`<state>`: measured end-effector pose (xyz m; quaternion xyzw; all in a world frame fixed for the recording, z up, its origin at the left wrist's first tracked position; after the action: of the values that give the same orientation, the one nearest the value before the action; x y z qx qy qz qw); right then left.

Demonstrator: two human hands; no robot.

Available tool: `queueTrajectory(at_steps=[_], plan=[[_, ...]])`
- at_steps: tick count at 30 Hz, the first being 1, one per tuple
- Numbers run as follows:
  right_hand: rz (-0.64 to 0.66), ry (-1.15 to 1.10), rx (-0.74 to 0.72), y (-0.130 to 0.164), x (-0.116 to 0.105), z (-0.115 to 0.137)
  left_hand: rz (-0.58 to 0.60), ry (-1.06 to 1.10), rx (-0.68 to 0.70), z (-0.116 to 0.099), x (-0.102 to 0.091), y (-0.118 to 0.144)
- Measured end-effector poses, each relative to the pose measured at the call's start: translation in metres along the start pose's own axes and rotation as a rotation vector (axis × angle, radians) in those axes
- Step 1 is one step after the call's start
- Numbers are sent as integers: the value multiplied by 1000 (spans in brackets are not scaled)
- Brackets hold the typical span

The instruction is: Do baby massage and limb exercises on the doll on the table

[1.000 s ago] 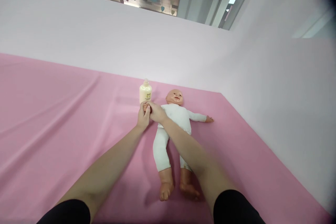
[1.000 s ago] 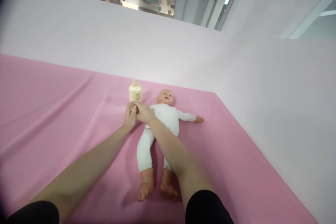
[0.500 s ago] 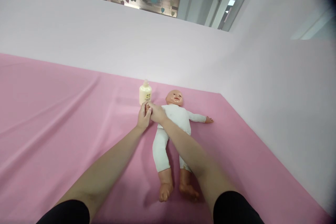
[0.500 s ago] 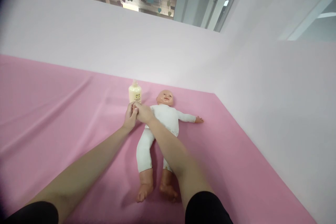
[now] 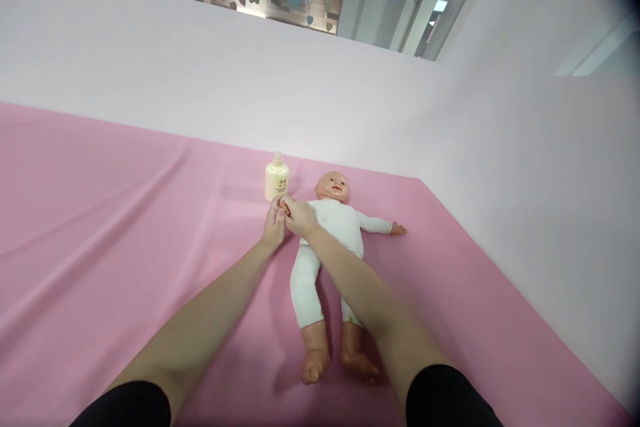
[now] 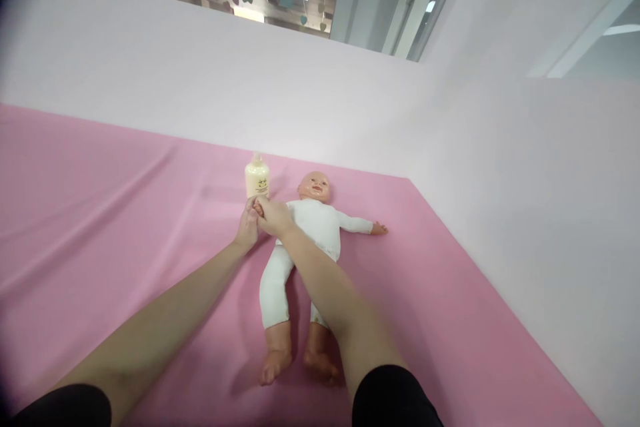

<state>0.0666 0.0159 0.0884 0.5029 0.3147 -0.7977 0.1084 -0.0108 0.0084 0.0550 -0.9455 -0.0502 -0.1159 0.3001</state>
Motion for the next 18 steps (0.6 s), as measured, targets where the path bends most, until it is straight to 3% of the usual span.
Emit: queueTrajectory(at_steps=[6, 10, 18], plan=[[-3, -81, -56, 2, -1, 3, 37, -5, 56, -2, 3, 0], [-26, -259, -41, 1, 0, 0, 23, -46, 89, -1, 1, 1], [-60, -535, 2, -5, 7, -5, -78, -154, -25, 11, -9, -2]])
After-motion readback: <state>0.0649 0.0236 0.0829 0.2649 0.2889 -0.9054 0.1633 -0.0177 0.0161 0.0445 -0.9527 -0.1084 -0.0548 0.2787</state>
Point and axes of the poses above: each hand's wrist, its own y-axis away from the middle knuckle, its own x-axis out of the palm, z = x × y, the point moved 7 cm from there along -y, towards the middle knuckle
